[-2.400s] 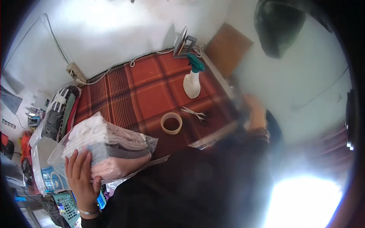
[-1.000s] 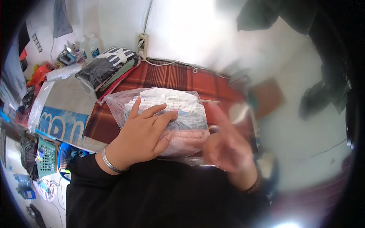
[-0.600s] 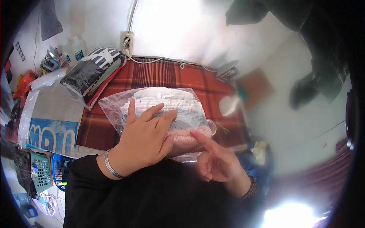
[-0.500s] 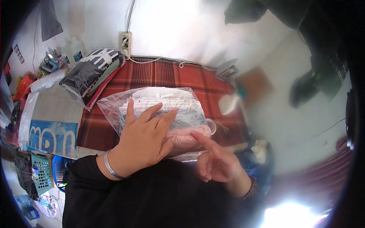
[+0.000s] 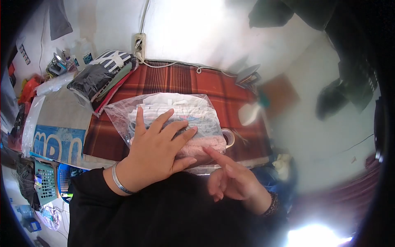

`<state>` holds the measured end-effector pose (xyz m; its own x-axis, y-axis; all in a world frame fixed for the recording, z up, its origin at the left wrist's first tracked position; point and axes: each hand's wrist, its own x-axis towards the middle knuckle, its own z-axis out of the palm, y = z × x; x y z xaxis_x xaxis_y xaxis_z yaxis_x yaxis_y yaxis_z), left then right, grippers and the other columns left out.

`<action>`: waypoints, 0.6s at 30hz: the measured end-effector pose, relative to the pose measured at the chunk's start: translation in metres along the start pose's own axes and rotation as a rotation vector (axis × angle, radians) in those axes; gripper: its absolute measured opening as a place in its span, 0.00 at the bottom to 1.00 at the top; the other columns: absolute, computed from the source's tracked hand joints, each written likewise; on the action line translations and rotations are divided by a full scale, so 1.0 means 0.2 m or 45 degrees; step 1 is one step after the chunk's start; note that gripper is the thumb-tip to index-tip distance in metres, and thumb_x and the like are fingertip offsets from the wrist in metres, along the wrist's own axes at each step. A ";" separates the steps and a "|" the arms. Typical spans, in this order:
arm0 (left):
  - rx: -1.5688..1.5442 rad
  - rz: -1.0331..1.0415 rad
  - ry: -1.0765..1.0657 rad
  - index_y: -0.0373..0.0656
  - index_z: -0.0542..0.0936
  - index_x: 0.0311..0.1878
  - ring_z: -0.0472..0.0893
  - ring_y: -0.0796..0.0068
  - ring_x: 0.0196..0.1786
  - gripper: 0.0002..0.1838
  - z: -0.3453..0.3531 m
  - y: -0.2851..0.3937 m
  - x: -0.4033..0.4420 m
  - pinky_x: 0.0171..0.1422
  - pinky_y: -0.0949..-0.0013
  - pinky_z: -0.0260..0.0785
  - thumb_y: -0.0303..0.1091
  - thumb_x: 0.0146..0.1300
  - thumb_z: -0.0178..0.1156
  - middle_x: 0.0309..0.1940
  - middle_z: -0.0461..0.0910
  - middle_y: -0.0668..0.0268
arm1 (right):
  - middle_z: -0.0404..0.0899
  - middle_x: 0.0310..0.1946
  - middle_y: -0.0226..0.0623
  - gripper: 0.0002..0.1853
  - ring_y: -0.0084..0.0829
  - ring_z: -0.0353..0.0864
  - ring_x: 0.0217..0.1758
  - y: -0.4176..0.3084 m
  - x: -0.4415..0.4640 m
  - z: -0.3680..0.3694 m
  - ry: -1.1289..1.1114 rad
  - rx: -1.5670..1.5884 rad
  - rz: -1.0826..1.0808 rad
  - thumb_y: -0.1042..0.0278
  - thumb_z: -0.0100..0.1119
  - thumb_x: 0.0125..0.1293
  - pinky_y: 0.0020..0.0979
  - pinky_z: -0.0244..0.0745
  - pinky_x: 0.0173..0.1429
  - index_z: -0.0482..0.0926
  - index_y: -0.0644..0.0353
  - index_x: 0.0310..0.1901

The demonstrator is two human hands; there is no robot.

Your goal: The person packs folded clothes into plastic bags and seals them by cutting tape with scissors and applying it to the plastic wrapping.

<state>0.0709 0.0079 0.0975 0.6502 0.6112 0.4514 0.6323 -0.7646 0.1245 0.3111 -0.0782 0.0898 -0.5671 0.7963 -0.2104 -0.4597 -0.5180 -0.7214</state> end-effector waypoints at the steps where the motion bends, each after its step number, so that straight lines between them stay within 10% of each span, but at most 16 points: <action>1: 0.002 -0.005 0.000 0.53 0.77 0.62 0.68 0.58 0.68 0.32 0.00 0.00 0.00 0.69 0.23 0.41 0.60 0.58 0.61 0.58 0.75 0.67 | 0.81 0.36 0.51 0.36 0.29 0.80 0.29 -0.01 -0.01 0.01 -0.004 0.000 0.004 0.52 0.44 0.77 0.28 0.79 0.39 0.41 0.51 0.78; 7: 0.034 -0.040 -0.027 0.55 0.76 0.63 0.65 0.57 0.71 0.33 0.01 0.00 0.00 0.70 0.24 0.36 0.60 0.57 0.61 0.60 0.73 0.67 | 0.82 0.44 0.47 0.31 0.34 0.82 0.37 -0.19 -0.11 0.06 0.212 -0.965 0.064 0.57 0.52 0.74 0.30 0.77 0.46 0.58 0.54 0.75; 9: 0.011 -0.006 -0.018 0.54 0.76 0.63 0.65 0.57 0.71 0.33 0.01 0.01 -0.01 0.71 0.24 0.36 0.61 0.57 0.61 0.60 0.73 0.67 | 0.80 0.51 0.47 0.29 0.43 0.81 0.49 -0.24 -0.05 0.06 0.397 -2.128 -0.855 0.58 0.60 0.66 0.36 0.75 0.54 0.70 0.53 0.68; 18: 0.035 -0.032 0.057 0.53 0.80 0.59 0.66 0.60 0.70 0.31 0.03 0.00 -0.03 0.71 0.25 0.38 0.56 0.53 0.66 0.59 0.75 0.69 | 0.68 0.66 0.45 0.30 0.49 0.63 0.72 -0.17 0.16 -0.02 0.435 -2.804 -0.765 0.49 0.66 0.56 0.59 0.61 0.67 0.77 0.48 0.61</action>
<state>0.0697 0.0057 0.0885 0.6148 0.6201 0.4873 0.6600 -0.7428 0.1125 0.3116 -0.0341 0.1050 -0.4936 0.8036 0.3326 0.8437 0.5353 -0.0410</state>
